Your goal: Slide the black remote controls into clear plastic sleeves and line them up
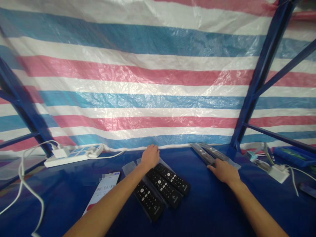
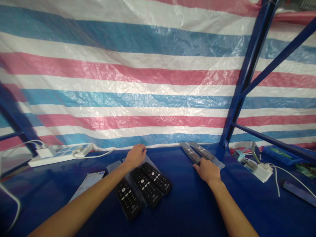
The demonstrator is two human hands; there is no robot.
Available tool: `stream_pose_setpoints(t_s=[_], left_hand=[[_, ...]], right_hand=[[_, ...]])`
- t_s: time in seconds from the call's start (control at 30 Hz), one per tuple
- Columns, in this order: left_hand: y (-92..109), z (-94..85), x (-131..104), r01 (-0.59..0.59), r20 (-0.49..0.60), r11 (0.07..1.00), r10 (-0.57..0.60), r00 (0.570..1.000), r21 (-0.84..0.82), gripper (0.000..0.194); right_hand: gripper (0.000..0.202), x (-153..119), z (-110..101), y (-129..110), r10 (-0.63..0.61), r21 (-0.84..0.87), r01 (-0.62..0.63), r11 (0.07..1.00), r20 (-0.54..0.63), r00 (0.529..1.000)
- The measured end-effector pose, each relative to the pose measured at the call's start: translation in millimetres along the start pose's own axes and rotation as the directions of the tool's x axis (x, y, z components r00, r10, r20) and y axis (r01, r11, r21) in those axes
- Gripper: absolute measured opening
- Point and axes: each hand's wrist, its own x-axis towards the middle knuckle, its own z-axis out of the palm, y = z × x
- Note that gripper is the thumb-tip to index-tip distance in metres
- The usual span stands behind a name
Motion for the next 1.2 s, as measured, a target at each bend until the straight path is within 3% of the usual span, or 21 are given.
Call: stream_pose_setpoints(t_s=[0.17, 0.3, 0.5, 0.63, 0.73, 0.8, 0.87, 1.0, 1.2], left_hand=[[6, -6.1, -1, -0.023, 0.015, 1.000, 0.023, 1.000, -0.007, 0.024], [12, -7.2, -1, -0.026, 0.034, 0.999, 0.027, 0.999, -0.028, 0.025], [30, -0.4, 1, -0.061, 0.083, 0.996, 0.067, 0.994, -0.069, 0.024], [42, 8.8, 7, -0.100, 0.130, 0.991, 0.111, 0.985, -0.087, 0.027], [47, 17.5, 16, -0.100, 0.154, 0.990, 0.114, 0.981, -0.098, 0.032], [48, 23.4, 23, -0.077, 0.174, 0.992, 0.093, 0.980, -0.101, 0.033], [48, 28.8, 31, -0.048, 0.200, 0.993, 0.069, 0.977, -0.107, 0.030], [49, 35.7, 40, -0.006, 0.233, 0.992, 0.036, 0.972, -0.130, 0.025], [54, 35.0, 38, 0.035, 0.192, 0.991, -0.010, 0.981, -0.129, 0.022]], right_hand=[[0.031, 3, 5, -2, -0.086, 0.044, 0.085, 0.995, 0.036, 0.996], [0.028, -3, 7, -8, -0.277, 0.107, 0.272, 0.956, 0.031, 0.960], [0.024, -18, 8, -21, -0.496, 0.214, 0.481, 0.850, 0.018, 0.868], [0.023, -24, 10, -23, -0.652, 0.360, 0.604, 0.711, 0.016, 0.758], [0.021, -24, 13, -23, -0.734, 0.510, 0.616, 0.600, 0.045, 0.678], [0.022, -24, 13, -22, -0.748, 0.567, 0.592, 0.573, 0.066, 0.660], [0.028, -23, 12, -22, -0.728, 0.580, 0.574, 0.578, 0.048, 0.684], [0.040, -18, 7, -20, -0.612, 0.495, 0.572, 0.654, -0.098, 0.785], [0.043, -15, 5, -18, -0.543, 0.426, 0.569, 0.703, -0.193, 0.817]])
